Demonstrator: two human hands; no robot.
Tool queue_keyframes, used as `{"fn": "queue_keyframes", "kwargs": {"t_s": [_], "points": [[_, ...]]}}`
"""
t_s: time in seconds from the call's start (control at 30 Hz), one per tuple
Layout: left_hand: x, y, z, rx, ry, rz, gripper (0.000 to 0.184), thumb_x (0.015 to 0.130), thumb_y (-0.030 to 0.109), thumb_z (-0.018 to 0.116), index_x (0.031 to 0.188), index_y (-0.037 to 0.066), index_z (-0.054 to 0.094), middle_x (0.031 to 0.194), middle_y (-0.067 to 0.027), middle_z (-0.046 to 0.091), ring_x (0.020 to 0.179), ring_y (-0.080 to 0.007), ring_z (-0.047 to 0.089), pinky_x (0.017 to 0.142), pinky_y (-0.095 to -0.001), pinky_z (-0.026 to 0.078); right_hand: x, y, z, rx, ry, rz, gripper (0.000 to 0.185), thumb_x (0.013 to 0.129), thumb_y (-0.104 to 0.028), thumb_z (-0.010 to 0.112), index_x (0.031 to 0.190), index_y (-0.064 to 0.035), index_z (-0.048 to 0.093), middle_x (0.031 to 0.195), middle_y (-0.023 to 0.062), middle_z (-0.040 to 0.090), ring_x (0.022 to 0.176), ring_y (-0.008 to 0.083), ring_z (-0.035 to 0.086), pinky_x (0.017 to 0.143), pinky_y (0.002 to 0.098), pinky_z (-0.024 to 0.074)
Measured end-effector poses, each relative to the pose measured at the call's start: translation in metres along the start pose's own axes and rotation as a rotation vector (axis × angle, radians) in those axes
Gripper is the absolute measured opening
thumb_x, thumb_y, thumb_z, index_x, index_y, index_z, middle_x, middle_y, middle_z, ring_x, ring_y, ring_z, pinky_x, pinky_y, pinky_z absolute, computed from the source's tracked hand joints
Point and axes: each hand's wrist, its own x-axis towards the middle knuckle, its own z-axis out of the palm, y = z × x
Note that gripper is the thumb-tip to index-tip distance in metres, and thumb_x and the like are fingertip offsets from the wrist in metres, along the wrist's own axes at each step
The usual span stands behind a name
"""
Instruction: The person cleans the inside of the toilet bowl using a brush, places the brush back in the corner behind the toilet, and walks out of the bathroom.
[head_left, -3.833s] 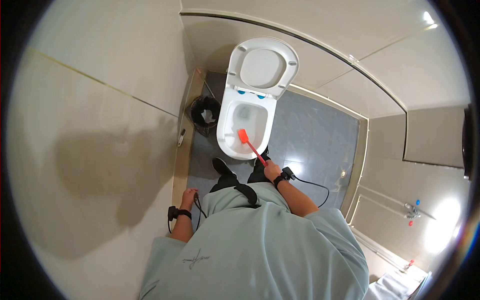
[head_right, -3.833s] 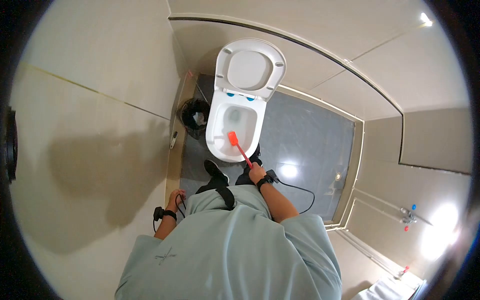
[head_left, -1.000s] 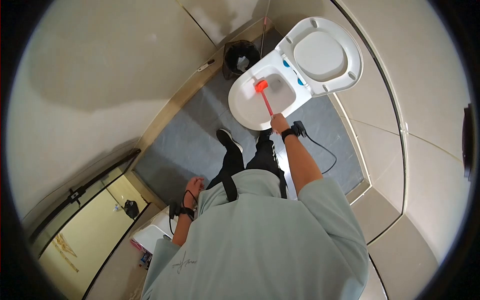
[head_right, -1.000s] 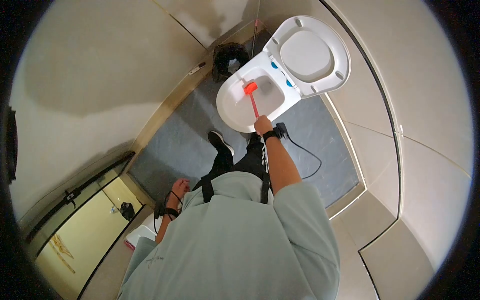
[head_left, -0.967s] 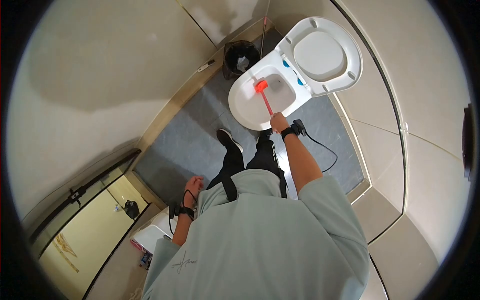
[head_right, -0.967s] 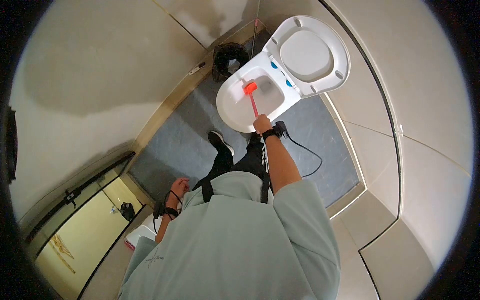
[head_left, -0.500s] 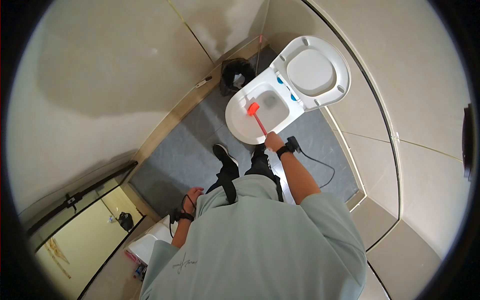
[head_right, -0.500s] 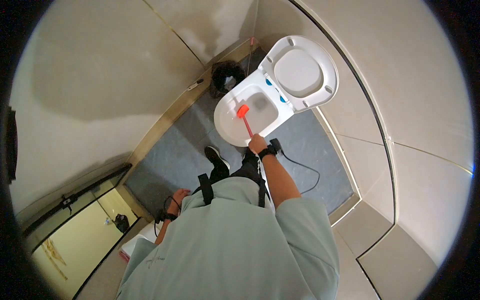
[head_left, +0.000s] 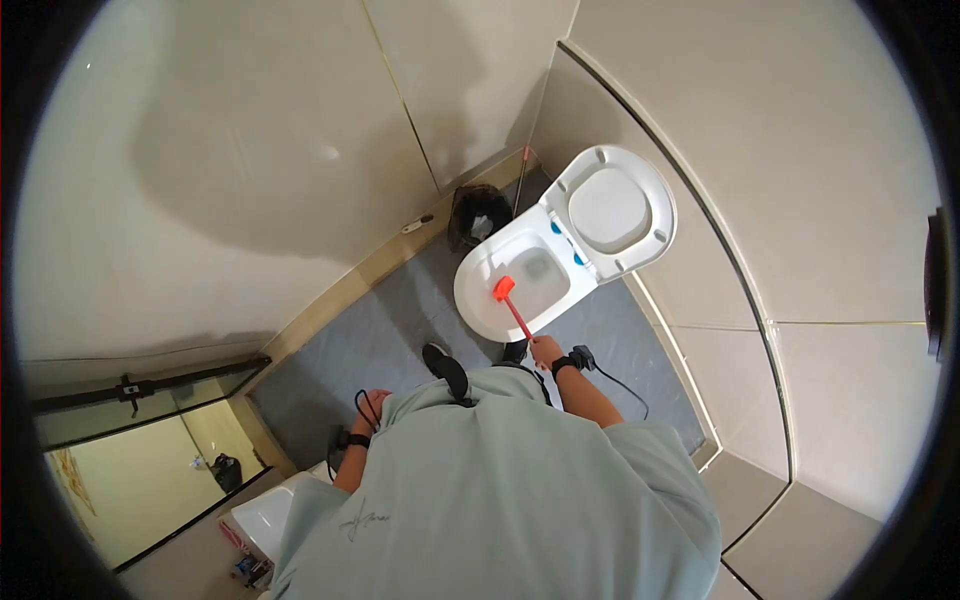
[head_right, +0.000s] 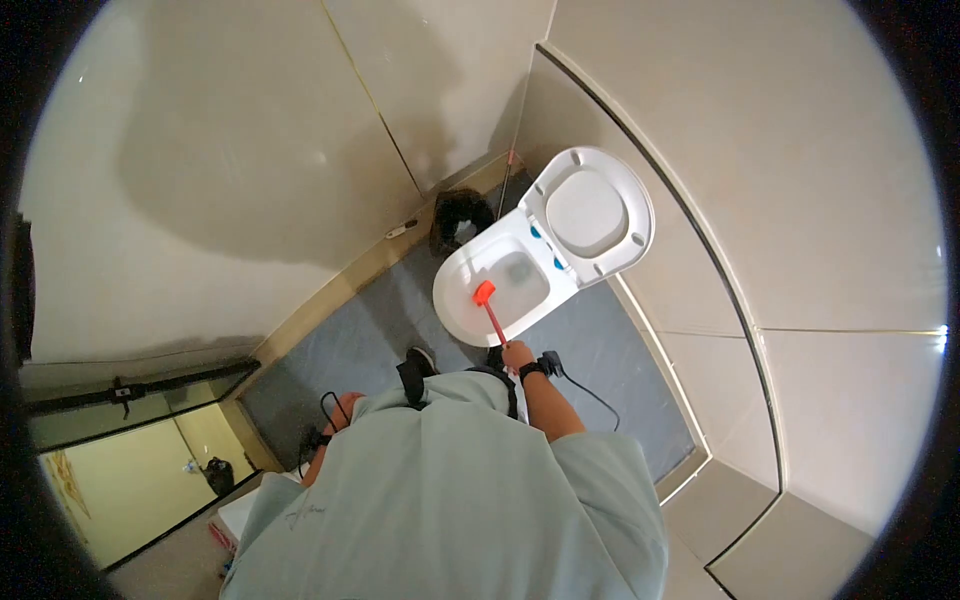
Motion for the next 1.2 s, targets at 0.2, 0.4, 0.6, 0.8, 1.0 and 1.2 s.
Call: {"fn": "queue_keyframes", "kwargs": {"t_s": [0.2, 0.4, 0.6, 0.8, 1.0, 1.2], "points": [[0.04, -0.121, 0.021, 0.124, -0.012, 0.323, 0.033, 0.081, 0.028, 0.039, 0.074, -0.003, 0.047, 0.07, -0.0231, 0.049, 0.068, -0.0369, 0.049, 0.055, -0.0407, 0.037, -0.019, -0.003, -0.009, 0.241, -0.059, 0.018, 0.012, 0.074, -0.016, 0.044, 0.081, -0.0071, 0.049, 0.047, -0.0001, 0.039, 0.034, 0.01, 0.037, 0.029, 0.0226, 0.0256], [0.043, -0.156, 0.025, -0.222, 0.065, 0.302, 0.033, 0.085, 0.027, 0.035, 0.074, -0.003, 0.046, 0.067, -0.0229, 0.048, 0.064, -0.0339, 0.048, 0.053, -0.0407, 0.032, -0.029, 0.008, 0.007, 0.177, 0.089, 0.019, 0.023, 0.074, -0.019, 0.051, 0.084, 0.0004, 0.046, 0.052, 0.0083, 0.052, 0.036, 0.0162, 0.047, 0.031, 0.0283, 0.0353], [0.032, -0.065, 0.0, 0.095, -0.043, 0.035, 0.028, 0.084, 0.022, 0.039, 0.072, -0.001, 0.05, 0.067, -0.014, 0.052, 0.063, -0.0247, 0.049, 0.057, -0.0358, 0.037, -0.036, 0.025, 0.008, 0.11, 0.235, -0.072, 0.021, 0.069, -0.014, 0.055, 0.085, -0.0008, 0.054, 0.057, 0.0087, 0.055, 0.04, 0.0126, 0.049, 0.034, 0.0241, 0.0359], [0.025, -0.074, 0.004, -0.249, -0.057, 0.082, 0.027, 0.081, 0.025, 0.042, 0.075, 0.0, 0.051, 0.07, -0.0043, 0.053, 0.068, -0.0142, 0.047, 0.059, -0.0318, 0.037, -0.051, -0.011, -0.015, -0.004, 0.175, 0.036, 0.019, 0.072, -0.02, 0.058, 0.075, -0.0015, 0.057, 0.05, 0.0046, 0.051, 0.035, 0.0113, 0.044, 0.029, 0.0239, 0.0313], [0.017, -0.086, 0.006, -0.138, -0.115, 0.061, 0.029, 0.081, 0.027, 0.041, 0.072, 0.0, 0.048, 0.068, -0.0078, 0.052, 0.066, -0.0147, 0.046, 0.058, -0.0325, 0.037, -0.035, -0.015, -0.004, 0.006, 0.124, -0.001, 0.012, 0.068, -0.01, 0.054, 0.075, -0.0019, 0.057, 0.051, 0.0057, 0.053, 0.037, 0.0118, 0.047, 0.03, 0.0246, 0.0339], [0.004, -0.079, 0.009, -0.06, -0.022, 0.003, 0.028, 0.082, 0.024, 0.039, 0.072, 0.0, 0.046, 0.066, -0.0088, 0.05, 0.064, -0.0143, 0.043, 0.057, -0.0329, 0.036, -0.019, 0.004, 0.015, -0.162, 0.274, -0.142, 0.014, 0.064, -0.012, 0.055, 0.071, 0.0004, 0.056, 0.049, 0.0077, 0.054, 0.036, 0.014, 0.049, 0.032, 0.0277, 0.0382]]}}
